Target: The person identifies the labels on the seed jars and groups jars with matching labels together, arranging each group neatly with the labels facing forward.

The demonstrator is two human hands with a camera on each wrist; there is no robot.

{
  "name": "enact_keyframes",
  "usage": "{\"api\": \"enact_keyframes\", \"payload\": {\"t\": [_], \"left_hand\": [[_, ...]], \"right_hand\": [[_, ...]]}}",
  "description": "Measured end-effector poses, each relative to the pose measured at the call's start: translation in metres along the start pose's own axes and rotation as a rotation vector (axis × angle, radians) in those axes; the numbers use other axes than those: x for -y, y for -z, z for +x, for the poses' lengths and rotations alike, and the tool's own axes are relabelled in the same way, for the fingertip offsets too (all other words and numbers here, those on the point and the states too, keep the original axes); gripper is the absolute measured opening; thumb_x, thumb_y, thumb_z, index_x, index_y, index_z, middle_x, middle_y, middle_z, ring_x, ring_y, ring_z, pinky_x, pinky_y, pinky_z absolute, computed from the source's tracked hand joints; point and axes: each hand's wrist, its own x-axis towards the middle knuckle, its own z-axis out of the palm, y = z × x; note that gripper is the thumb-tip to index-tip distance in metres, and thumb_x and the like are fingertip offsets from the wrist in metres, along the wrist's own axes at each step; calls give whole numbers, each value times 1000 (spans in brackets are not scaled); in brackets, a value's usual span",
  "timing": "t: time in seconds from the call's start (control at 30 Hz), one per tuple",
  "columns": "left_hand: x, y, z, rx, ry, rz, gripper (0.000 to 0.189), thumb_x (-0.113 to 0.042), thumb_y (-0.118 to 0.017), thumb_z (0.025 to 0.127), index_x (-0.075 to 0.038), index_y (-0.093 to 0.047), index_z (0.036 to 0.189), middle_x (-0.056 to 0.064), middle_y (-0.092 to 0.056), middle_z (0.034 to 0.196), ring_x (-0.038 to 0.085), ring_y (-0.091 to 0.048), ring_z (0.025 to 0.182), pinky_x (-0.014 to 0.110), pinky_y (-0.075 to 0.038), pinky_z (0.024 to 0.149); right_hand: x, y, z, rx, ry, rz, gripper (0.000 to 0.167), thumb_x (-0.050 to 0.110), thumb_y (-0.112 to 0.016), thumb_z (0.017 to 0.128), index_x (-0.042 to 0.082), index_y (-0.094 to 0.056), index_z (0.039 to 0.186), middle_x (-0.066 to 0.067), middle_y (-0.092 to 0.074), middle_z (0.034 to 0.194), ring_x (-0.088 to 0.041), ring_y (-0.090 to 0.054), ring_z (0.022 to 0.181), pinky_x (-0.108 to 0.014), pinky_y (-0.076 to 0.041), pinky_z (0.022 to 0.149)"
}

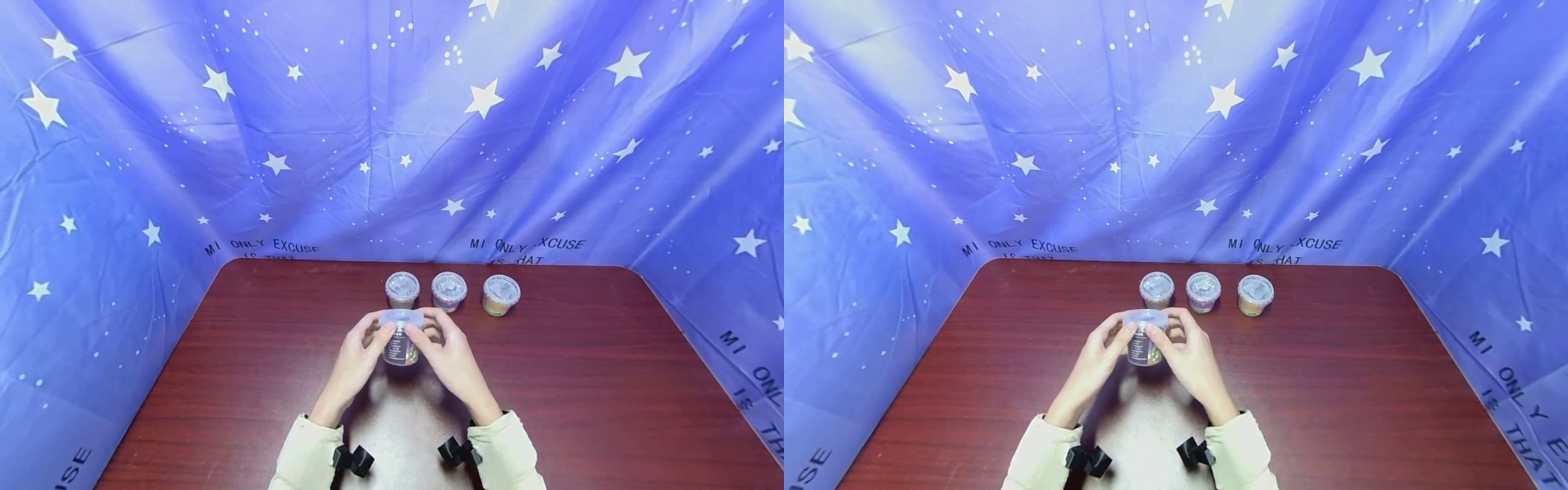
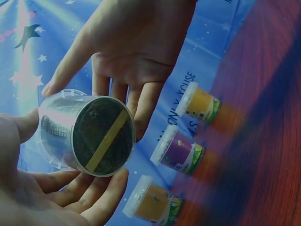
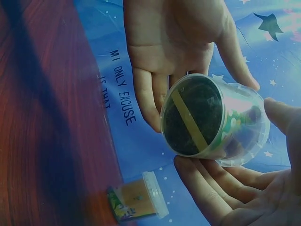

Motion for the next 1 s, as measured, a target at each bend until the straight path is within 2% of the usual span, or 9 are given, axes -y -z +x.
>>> {"api": "enact_keyframes", "payload": {"t": [0.17,0.3,0.43,0.67,0.8,1.0], "left_hand": [[1,1,1,10,16,-59,35,-27,-57,101,-7,-60,130,12,-66,113,17,-64,102,31,-53,87],[1,4,1,26,31,-97,35,-24,-55,103,-4,-60,130,16,-66,112,15,-65,98,31,-55,85],[-1,5,1,61,33,-124,37,-24,-51,104,0,-58,131,19,-66,113,15,-67,95,34,-55,88],[-2,5,1,130,30,-156,43,-27,-47,106,2,-52,136,23,-65,119,17,-69,99,34,-55,92],[-2,5,0,115,43,-126,43,-30,-48,105,1,-53,136,21,-65,118,19,-69,99,36,-54,93],[-2,2,-3,32,57,-89,41,-29,-55,103,-1,-55,132,20,-65,118,19,-66,101,32,-55,90]], "right_hand": [[-2,0,0,12,21,23,30,24,-67,96,11,-61,122,-10,-70,97,-15,-67,89,-27,-55,81],[-3,2,1,47,10,87,31,22,-63,98,7,-60,125,-16,-68,102,-16,-67,92,-32,-58,83],[-3,6,2,89,-6,155,33,19,-60,100,3,-59,128,-20,-66,108,-15,-66,95,-30,-58,83],[-3,9,3,160,11,167,36,20,-56,103,1,-55,133,-22,-67,112,-13,-67,96,-29,-58,84],[-4,9,3,141,7,156,35,21,-58,102,1,-57,130,-21,-68,110,-14,-68,95,-29,-58,83],[-4,7,2,97,-4,129,34,19,-63,98,2,-59,128,-20,-68,105,-16,-67,93,-29,-59,80]]}}
